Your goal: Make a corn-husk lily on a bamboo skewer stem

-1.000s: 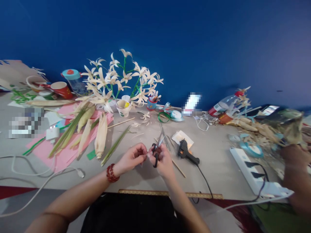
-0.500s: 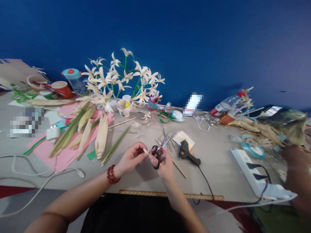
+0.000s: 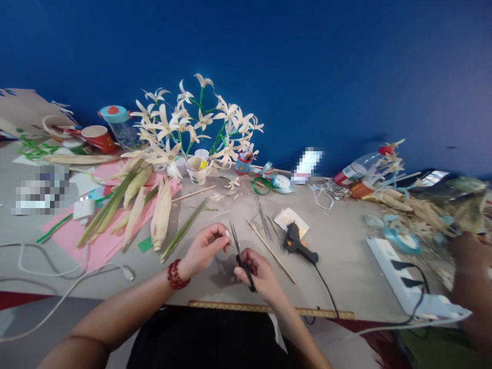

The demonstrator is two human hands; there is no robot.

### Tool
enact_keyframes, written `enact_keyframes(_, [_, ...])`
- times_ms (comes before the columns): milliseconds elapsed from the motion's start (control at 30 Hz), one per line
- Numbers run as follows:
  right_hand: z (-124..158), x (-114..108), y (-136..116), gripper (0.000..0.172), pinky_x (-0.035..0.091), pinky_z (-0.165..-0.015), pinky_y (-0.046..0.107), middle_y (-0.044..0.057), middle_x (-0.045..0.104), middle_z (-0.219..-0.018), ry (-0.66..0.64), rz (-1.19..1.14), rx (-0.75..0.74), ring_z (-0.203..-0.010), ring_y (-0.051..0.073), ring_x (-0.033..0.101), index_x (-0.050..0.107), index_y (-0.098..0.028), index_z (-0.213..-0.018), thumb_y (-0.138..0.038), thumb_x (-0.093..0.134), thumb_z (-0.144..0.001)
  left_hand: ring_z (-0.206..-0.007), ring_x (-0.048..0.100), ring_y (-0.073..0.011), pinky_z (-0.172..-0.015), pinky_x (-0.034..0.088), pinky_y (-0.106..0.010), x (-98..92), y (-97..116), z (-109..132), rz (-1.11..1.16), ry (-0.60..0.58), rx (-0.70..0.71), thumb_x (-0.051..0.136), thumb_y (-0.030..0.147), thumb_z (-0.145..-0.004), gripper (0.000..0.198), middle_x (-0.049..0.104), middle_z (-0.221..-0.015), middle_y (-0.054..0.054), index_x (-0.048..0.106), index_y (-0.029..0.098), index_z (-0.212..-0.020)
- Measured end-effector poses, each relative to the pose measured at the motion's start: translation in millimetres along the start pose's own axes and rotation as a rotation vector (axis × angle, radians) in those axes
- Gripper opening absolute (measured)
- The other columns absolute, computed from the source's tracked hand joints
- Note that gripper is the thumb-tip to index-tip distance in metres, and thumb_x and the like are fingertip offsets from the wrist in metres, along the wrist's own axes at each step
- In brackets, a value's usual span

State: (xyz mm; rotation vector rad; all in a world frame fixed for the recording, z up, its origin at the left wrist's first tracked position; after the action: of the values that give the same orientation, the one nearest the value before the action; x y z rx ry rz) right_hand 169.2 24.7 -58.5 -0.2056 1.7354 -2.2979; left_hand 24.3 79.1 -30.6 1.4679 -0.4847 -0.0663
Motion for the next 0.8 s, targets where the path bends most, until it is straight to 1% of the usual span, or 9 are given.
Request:
enact_keyframes(100, [4,0,4,0.049,0.032,-0.052,0.022,-0.005,0.044,-0.064,-0.012,0.058,0.015,-0.056,0.009,0.039,0.042,-0.021,-0.071,-0.057,0.075,-0.069,-0.059,0.056,-0.0111,-0.061,0.043,-0.025,1.8,0,-1,0.021,-0.027,-0.009,0.067,0.038,-0.083,0.026,0.056,-0.070,0.001,0.053,0.016,-0.076])
enact_keyframes(300, [3,2,6,0.047,0.036,-0.053,0.023,-0.005,0.045,-0.063,-0.025,0.055,0.016,-0.056,0.011,0.045,0.043,-0.022,-0.072,-0.059,0.071,-0.072,-0.057,0.056,-0.0104,-0.059,0.043,-0.024,2.4,-4,0,-0.003,-0.051,-0.035,0.066,0.038,-0.083,0.028,0.056,-0.068,0.002,0.052,0.016,-0.074])
enact_keyframes(500, [1,2,9,0.045,0.033,-0.050,0.022,-0.006,0.042,-0.058,0.006,0.068,0.029,-0.052,0.011,0.044,0.043,-0.022,-0.070,-0.056,0.072,-0.072,-0.057,0.057,-0.0098,-0.059,0.043,-0.023,1.2,-7,0,-0.004,-0.053,-0.048,0.066,0.036,-0.084,0.026,0.056,-0.070,0.003,0.051,0.017,-0.075])
enact_keyframes(800, [2,1,12,0.049,0.032,-0.047,0.022,-0.007,0.042,-0.054,0.024,0.051,0.043,-0.048,0.009,0.042,0.042,-0.022,-0.068,-0.060,0.073,-0.070,-0.054,0.056,-0.0095,-0.058,0.042,-0.023,0.3,-10,-2,-0.014,-0.061,-0.083,0.067,0.037,-0.082,0.028,0.056,-0.065,0.003,0.051,0.016,-0.073])
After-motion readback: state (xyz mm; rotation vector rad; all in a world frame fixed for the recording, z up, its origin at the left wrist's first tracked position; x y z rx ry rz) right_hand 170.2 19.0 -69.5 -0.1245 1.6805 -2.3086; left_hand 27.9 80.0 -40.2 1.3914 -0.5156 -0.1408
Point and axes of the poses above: each hand's wrist, its own z-axis away from the middle knuckle, its own x-axis out of the palm, y = z × x, the point moved 6 cm from there along -z, towards the middle knuckle
